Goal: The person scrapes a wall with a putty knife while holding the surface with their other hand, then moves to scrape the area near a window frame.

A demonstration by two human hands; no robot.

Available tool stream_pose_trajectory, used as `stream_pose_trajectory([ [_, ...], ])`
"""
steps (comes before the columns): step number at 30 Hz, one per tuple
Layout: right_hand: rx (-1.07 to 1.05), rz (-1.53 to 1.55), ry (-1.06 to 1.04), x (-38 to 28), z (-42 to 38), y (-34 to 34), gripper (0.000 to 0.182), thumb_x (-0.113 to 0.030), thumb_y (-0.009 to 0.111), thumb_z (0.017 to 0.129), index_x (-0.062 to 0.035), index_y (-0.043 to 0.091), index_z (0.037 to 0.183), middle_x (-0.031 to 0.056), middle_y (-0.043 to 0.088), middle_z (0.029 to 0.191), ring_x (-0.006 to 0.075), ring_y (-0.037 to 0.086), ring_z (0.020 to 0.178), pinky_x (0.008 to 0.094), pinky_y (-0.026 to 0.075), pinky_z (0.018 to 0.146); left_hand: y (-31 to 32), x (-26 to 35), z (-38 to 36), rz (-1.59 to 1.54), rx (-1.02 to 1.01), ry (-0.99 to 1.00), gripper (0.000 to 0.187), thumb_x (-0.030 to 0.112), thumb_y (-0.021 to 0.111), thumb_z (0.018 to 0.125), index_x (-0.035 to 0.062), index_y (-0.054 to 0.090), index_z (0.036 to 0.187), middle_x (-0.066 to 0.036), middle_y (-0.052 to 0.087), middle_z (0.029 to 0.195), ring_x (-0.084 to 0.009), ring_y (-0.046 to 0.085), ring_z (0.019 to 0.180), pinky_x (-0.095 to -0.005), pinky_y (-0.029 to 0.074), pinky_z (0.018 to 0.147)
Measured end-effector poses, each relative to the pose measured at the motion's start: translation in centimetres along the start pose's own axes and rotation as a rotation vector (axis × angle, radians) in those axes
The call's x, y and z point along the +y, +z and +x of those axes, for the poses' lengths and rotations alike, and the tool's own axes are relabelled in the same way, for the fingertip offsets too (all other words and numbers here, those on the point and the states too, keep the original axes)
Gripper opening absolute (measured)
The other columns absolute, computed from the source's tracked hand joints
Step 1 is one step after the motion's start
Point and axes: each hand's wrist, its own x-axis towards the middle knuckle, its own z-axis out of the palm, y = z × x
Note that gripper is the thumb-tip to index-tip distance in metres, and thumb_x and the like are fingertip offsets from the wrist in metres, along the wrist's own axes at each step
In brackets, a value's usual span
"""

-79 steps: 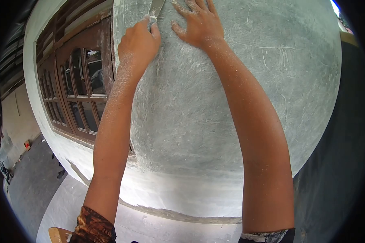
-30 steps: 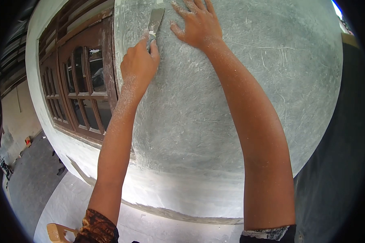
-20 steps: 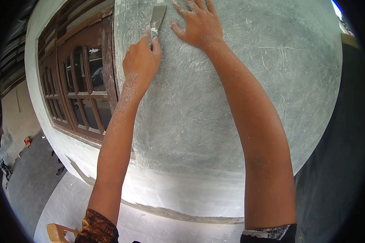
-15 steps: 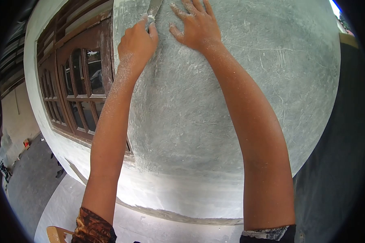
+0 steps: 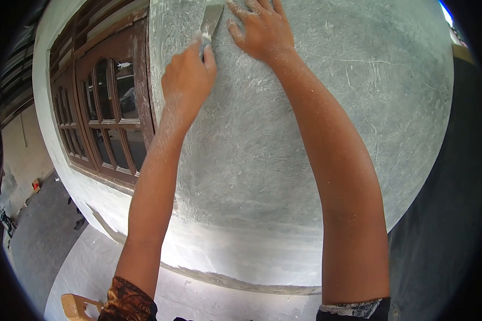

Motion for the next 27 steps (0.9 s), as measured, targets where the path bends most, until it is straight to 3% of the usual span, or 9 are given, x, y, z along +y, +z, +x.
stream_pose_trajectory([
  [2, 0.062, 0.048, -0.004, 0.1, -0.1, 0.4, 0.054, -0.031, 0.049, 0.103, -0.0079, 0.051, 0.151, 0.0152, 0.033, 0.166, 0.0316, 0.022, 0.157, 0.0484, 0.012, 0.129, -0.4, 0.4, -1.0, 0.024, -0.142, -0.08, 0.044, 0.028, 0.053, 0.103, 0.002, 0.059, 0.138, -0.023, 0.074, 0.094, -0.0403, 0.074, 0.092, -0.0516, 0.059, 0.079],
  [5, 0.058, 0.056, -0.008, 0.3, 0.0, 0.4, 0.051, -0.028, 0.045, 0.104, -0.0066, 0.054, 0.149, 0.0159, 0.034, 0.166, 0.0321, 0.023, 0.157, 0.0486, 0.013, 0.129, 0.8, 0.3, 1.6, -0.03, 0.021, -0.037, 0.046, 0.033, 0.054, 0.101, 0.007, 0.062, 0.139, -0.026, 0.074, 0.096, -0.0454, 0.072, 0.092, -0.0555, 0.057, 0.08],
  [11, 0.083, 0.077, -0.007, 0.4, -0.1, 0.7, 0.05, -0.028, 0.045, 0.104, -0.0057, 0.055, 0.147, 0.0163, 0.035, 0.165, 0.0322, 0.024, 0.156, 0.0493, 0.013, 0.129, 0.2, 1.3, -0.6, -0.012, -0.084, -0.124, 0.045, 0.032, 0.053, 0.101, 0.0079, 0.062, 0.138, -0.027, 0.074, 0.099, -0.0449, 0.072, 0.094, -0.0549, 0.057, 0.081],
  [17, 0.062, 0.097, 0.007, 0.1, 0.0, 0.2, 0.051, -0.029, 0.045, 0.104, -0.0067, 0.054, 0.149, 0.0163, 0.035, 0.165, 0.0325, 0.024, 0.156, 0.0495, 0.013, 0.129, 0.4, 1.5, 2.6, -0.015, -0.016, -0.05, 0.046, 0.032, 0.053, 0.101, 0.0087, 0.06, 0.141, -0.027, 0.073, 0.099, -0.0445, 0.072, 0.095, -0.0543, 0.058, 0.083],
  [23, 0.052, 0.068, 0.01, 0.1, 0.0, 0.6, 0.051, -0.028, 0.044, 0.104, -0.0066, 0.053, 0.149, 0.0164, 0.036, 0.165, 0.0325, 0.025, 0.156, 0.0492, 0.013, 0.129, 0.4, 1.6, -0.6, 0.03, -0.112, -0.122, 0.046, 0.033, 0.052, 0.101, 0.0067, 0.062, 0.137, -0.025, 0.074, 0.102, -0.045, 0.072, 0.098, -0.0547, 0.057, 0.086],
  [27, 0.09, 0.091, -0.004, 0.4, 0.0, 0.8, 0.051, -0.028, 0.042, 0.105, -0.0058, 0.053, 0.149, 0.016, 0.036, 0.165, 0.0323, 0.026, 0.156, 0.0491, 0.013, 0.129, 0.3, 1.8, 2.8, -0.034, 0.006, -0.053, 0.047, 0.034, 0.052, 0.101, 0.0062, 0.061, 0.138, -0.026, 0.073, 0.102, -0.0454, 0.071, 0.098, -0.0557, 0.056, 0.087],
])
